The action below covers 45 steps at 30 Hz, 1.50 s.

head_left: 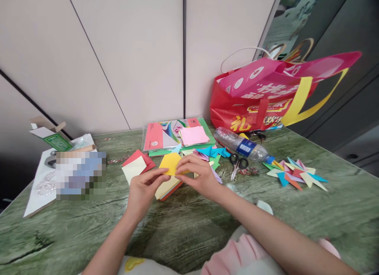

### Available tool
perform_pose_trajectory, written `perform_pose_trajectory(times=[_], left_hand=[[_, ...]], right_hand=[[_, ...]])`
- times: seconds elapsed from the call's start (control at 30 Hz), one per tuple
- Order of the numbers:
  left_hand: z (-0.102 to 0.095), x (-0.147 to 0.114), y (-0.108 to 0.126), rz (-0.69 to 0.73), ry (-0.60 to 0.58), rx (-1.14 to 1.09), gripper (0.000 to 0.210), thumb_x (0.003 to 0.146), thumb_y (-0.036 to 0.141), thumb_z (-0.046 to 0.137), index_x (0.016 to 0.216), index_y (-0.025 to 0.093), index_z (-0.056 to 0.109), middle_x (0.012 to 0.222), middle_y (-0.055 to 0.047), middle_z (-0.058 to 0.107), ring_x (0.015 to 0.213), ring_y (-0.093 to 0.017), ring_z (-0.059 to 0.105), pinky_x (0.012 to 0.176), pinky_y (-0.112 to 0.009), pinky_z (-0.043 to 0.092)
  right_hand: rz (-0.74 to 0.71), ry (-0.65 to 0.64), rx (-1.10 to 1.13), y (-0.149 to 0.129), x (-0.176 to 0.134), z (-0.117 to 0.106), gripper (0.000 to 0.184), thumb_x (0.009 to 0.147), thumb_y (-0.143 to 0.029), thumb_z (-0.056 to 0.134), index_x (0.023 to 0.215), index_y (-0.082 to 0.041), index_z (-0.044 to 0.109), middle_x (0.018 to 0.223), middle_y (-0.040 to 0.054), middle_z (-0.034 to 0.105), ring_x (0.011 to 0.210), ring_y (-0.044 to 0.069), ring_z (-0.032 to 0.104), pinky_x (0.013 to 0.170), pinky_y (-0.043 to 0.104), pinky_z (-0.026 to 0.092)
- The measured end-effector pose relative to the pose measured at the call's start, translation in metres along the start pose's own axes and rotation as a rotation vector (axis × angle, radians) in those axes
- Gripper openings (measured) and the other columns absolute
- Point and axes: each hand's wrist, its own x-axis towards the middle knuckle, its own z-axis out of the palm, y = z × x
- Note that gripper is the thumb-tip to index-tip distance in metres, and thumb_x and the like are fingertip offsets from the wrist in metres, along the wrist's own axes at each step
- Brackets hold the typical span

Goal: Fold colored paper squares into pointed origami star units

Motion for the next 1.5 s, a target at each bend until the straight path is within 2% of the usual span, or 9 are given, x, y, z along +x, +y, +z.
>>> perform_pose_trajectory(times=[0.13, 0.2, 0.27, 0.4, 0.5, 0.67, 0.87, 1.1, 1.5], left_hand=[[0.000, -0.001, -0.001, 0.098, 0.048, 0.097, 0.009, 0.062, 0.023, 0.070, 0.071, 0.022, 0.073, 0.071, -0.002, 0.074, 0.068, -0.021, 0.068, 0.069, -0.030, 0.055], [0.000, -0.002, -0.001, 0.138, 0.053, 0.121, 0.008, 0.064, 0.023, 0.069, 0.071, 0.023, 0.073, 0.072, -0.001, 0.074, 0.068, -0.021, 0.068, 0.070, -0.031, 0.054], [0.000, -0.004, -0.001, 0.163, 0.059, 0.134, 0.008, 0.064, 0.024, 0.069, 0.071, 0.023, 0.073, 0.072, -0.001, 0.074, 0.067, -0.021, 0.068, 0.068, -0.031, 0.055], [0.002, -0.006, 0.002, 0.160, 0.049, 0.105, 0.008, 0.063, 0.023, 0.069, 0.070, 0.022, 0.073, 0.072, -0.001, 0.074, 0.066, -0.021, 0.068, 0.065, -0.031, 0.055], [0.004, -0.007, 0.003, 0.122, 0.026, 0.069, 0.008, 0.063, 0.023, 0.070, 0.070, 0.021, 0.073, 0.072, -0.001, 0.074, 0.066, -0.021, 0.068, 0.067, -0.030, 0.056], [0.007, -0.009, 0.002, 0.043, 0.014, -0.046, 0.014, 0.064, 0.023, 0.070, 0.078, 0.019, 0.072, 0.071, -0.002, 0.074, 0.068, -0.022, 0.069, 0.070, -0.031, 0.056], [0.007, -0.005, -0.003, -0.081, -0.061, -0.301, 0.051, 0.064, 0.023, 0.071, 0.113, 0.016, 0.058, 0.080, -0.003, 0.074, 0.074, -0.023, 0.069, 0.076, -0.037, 0.055], [0.004, -0.001, -0.009, -0.171, -0.194, -0.410, 0.024, 0.067, 0.023, 0.070, 0.088, 0.011, 0.067, 0.080, -0.007, 0.074, 0.074, -0.024, 0.069, 0.075, -0.037, 0.057], [0.007, -0.002, -0.006, -0.222, -0.183, -0.447, 0.017, 0.068, 0.023, 0.069, 0.079, 0.010, 0.067, 0.076, -0.007, 0.074, 0.075, -0.022, 0.069, 0.076, -0.031, 0.056]], right_hand=[[0.133, 0.058, 0.067, -0.002, 0.000, 0.001, 0.002, 0.071, -0.022, 0.066, 0.071, -0.021, 0.065, 0.096, 0.0062, 0.057, 0.096, 0.019, 0.053, 0.085, 0.036, 0.040], [0.246, 0.084, 0.140, -0.002, 0.000, 0.002, 0.006, 0.068, -0.025, 0.068, 0.069, -0.020, 0.065, 0.113, 0.0075, 0.050, 0.107, 0.021, 0.047, 0.091, 0.037, 0.037], [0.362, 0.085, 0.265, -0.001, 0.000, 0.004, 0.012, 0.066, -0.029, 0.070, 0.068, -0.019, 0.063, 0.117, 0.0078, 0.049, 0.109, 0.021, 0.047, 0.090, 0.036, 0.038], [0.599, 0.023, 0.524, 0.001, 0.000, 0.008, 0.023, 0.063, -0.036, 0.069, 0.066, -0.015, 0.061, 0.074, 0.0027, 0.061, 0.072, 0.015, 0.057, 0.066, 0.027, 0.044], [0.692, 0.031, 0.584, 0.001, -0.001, 0.010, 0.025, 0.060, -0.036, 0.070, 0.065, -0.013, 0.061, 0.063, 0.0000, 0.060, 0.059, 0.011, 0.053, 0.058, 0.024, 0.042], [0.706, 0.087, 0.580, 0.000, -0.002, 0.012, 0.025, 0.058, -0.035, 0.072, 0.066, -0.014, 0.061, 0.065, 0.0009, 0.062, 0.060, 0.011, 0.053, 0.058, 0.024, 0.043], [0.679, 0.088, 0.539, 0.000, -0.002, 0.012, 0.022, 0.061, -0.033, 0.070, 0.066, -0.014, 0.061, 0.064, 0.0007, 0.061, 0.058, 0.011, 0.053, 0.057, 0.024, 0.042], [0.670, 0.086, 0.471, -0.002, 0.000, 0.011, 0.020, 0.061, -0.030, 0.068, 0.064, -0.013, 0.059, 0.062, 0.0001, 0.059, 0.056, 0.010, 0.051, 0.055, 0.023, 0.041], [0.660, 0.137, 0.491, -0.002, -0.001, 0.015, 0.018, 0.061, -0.027, 0.069, 0.064, -0.013, 0.057, 0.063, -0.0002, 0.059, 0.055, 0.010, 0.052, 0.054, 0.022, 0.041]])
